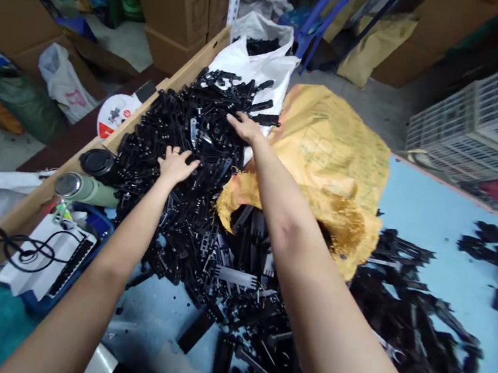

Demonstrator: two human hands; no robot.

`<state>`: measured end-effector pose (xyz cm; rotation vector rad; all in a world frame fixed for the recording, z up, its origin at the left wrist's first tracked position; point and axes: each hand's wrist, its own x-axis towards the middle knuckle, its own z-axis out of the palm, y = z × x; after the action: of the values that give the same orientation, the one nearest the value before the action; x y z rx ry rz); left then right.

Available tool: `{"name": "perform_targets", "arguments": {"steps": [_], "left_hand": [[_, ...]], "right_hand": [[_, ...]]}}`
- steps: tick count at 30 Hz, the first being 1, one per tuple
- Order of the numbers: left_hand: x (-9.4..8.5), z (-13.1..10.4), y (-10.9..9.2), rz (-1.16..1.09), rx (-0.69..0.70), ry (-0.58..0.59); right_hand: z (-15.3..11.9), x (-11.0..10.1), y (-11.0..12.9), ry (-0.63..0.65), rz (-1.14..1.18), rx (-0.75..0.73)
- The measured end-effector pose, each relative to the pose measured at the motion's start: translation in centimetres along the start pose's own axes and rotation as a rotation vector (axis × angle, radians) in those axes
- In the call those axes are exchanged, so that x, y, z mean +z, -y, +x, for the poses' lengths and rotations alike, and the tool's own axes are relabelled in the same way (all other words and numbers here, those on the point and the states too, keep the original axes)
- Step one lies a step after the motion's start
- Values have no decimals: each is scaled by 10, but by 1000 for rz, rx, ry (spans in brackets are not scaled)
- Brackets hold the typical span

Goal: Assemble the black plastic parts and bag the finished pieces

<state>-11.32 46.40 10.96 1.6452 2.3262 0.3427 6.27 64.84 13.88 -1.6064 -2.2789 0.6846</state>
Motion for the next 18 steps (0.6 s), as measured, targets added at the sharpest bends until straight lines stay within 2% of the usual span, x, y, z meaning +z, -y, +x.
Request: {"name": "perform_targets", "arguments": {"steps": [1,3,8,12,18], "left_hand": [[4,-12,3,3,14,7],[11,-36,9,0,33,6],[33,-96,27,-116,60,-86],[45,-139,33,-363,98,-154],[39,-199,42,-603,64,-202]], "right_hand": [[1,13,9,52,-28,5],[-18,39,25,79,-79,-25],[-103,89,55,92,-163,-128],[-151,109,74,65,-234,-186],[-225,136,82,107,-222,-212]]}}
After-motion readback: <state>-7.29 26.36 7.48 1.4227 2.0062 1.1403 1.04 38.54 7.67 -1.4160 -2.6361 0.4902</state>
